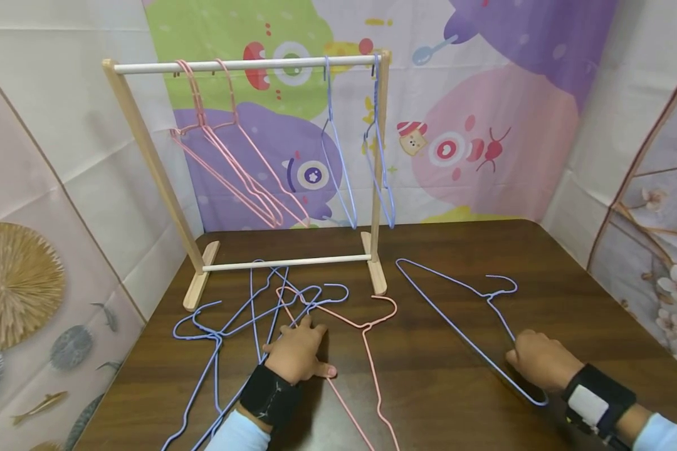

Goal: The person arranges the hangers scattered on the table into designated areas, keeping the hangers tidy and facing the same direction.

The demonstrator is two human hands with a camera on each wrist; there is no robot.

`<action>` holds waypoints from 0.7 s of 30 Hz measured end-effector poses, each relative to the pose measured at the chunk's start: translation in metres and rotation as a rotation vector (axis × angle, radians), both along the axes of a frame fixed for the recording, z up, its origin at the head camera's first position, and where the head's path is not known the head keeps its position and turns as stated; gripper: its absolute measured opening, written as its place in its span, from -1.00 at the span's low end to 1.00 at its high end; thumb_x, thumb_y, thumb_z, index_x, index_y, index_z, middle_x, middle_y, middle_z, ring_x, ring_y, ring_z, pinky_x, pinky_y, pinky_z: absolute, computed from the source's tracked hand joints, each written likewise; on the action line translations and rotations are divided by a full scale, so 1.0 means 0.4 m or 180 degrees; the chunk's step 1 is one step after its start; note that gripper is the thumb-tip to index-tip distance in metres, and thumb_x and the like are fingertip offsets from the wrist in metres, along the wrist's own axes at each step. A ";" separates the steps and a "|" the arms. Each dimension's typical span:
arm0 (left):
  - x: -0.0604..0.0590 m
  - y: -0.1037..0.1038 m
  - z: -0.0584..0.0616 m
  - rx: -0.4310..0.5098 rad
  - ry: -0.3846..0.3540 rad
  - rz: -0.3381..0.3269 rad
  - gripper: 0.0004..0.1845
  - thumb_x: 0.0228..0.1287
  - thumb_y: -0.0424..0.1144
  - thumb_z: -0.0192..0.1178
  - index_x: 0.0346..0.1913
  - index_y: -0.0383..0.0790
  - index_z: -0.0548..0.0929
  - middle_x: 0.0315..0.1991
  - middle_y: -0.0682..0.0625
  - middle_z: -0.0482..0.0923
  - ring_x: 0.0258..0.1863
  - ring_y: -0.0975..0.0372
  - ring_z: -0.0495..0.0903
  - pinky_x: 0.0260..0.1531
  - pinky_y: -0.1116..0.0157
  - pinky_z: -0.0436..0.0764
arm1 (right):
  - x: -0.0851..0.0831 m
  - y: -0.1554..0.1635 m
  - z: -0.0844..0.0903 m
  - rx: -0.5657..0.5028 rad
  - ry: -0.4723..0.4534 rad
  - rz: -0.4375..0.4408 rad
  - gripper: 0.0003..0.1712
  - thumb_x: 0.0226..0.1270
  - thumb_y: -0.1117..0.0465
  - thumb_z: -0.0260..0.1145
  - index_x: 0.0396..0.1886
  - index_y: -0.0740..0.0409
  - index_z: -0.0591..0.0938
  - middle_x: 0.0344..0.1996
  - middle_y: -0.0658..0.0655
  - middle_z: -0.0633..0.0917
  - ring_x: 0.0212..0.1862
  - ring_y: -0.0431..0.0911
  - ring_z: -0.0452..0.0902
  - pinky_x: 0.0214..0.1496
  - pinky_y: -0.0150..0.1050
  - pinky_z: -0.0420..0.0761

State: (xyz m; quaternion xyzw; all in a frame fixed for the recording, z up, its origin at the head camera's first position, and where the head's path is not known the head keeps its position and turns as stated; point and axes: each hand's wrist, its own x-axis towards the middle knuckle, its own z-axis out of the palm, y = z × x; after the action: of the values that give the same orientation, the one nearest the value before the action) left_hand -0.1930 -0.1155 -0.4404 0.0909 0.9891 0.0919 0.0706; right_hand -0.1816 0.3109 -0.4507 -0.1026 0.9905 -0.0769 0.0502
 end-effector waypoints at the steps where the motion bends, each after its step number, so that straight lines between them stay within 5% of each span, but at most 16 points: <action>1: 0.000 0.000 0.000 0.0001 -0.0006 0.0005 -0.03 -0.16 0.22 0.60 0.38 -0.08 0.56 0.44 -0.25 0.34 0.22 -0.52 0.36 -0.19 -0.63 0.37 | -0.001 0.002 -0.001 0.0010 0.0054 0.0016 -0.72 0.33 0.25 0.26 -0.56 0.26 0.47 -0.54 0.17 0.49 -0.48 0.06 0.53 -0.45 0.14 0.58; 11: -0.004 0.000 0.000 -0.0002 0.0004 0.0037 -0.03 -0.16 0.22 0.60 0.38 -0.07 0.55 0.44 -0.24 0.34 0.23 -0.51 0.36 -0.18 -0.63 0.37 | -0.003 0.013 0.006 -0.0280 0.0178 -0.0335 -0.77 0.42 0.28 0.04 -0.44 0.32 0.32 -0.61 0.22 0.52 -0.52 0.15 0.55 -0.49 0.22 0.54; 18: -0.001 0.000 -0.005 -0.0046 0.0019 0.0022 -0.03 -0.17 0.24 0.59 0.37 -0.07 0.56 0.39 -0.23 0.37 0.20 -0.49 0.39 -0.19 -0.62 0.38 | -0.016 0.018 0.044 -0.0779 0.0256 -0.0501 -0.63 0.52 0.25 -0.09 -0.52 0.15 0.49 -0.60 0.05 0.46 -0.50 -0.02 0.42 -0.51 -0.07 0.40; 21: -0.001 0.000 -0.006 -0.0060 0.0034 -0.0004 -0.03 -0.17 0.25 0.58 0.37 -0.08 0.56 0.40 -0.23 0.37 0.20 -0.51 0.39 -0.21 -0.63 0.38 | -0.018 0.015 0.053 -0.1040 0.0240 -0.0541 -0.56 0.63 0.18 -0.10 -0.32 0.29 0.62 -0.53 0.06 0.52 -0.43 -0.02 0.45 -0.45 -0.14 0.40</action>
State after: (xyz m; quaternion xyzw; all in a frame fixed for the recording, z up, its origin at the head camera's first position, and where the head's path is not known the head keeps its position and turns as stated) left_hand -0.1934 -0.1156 -0.4430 0.0913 0.9902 0.0821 0.0663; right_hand -0.1888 0.3170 -0.4293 -0.0282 0.9711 -0.2368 -0.0109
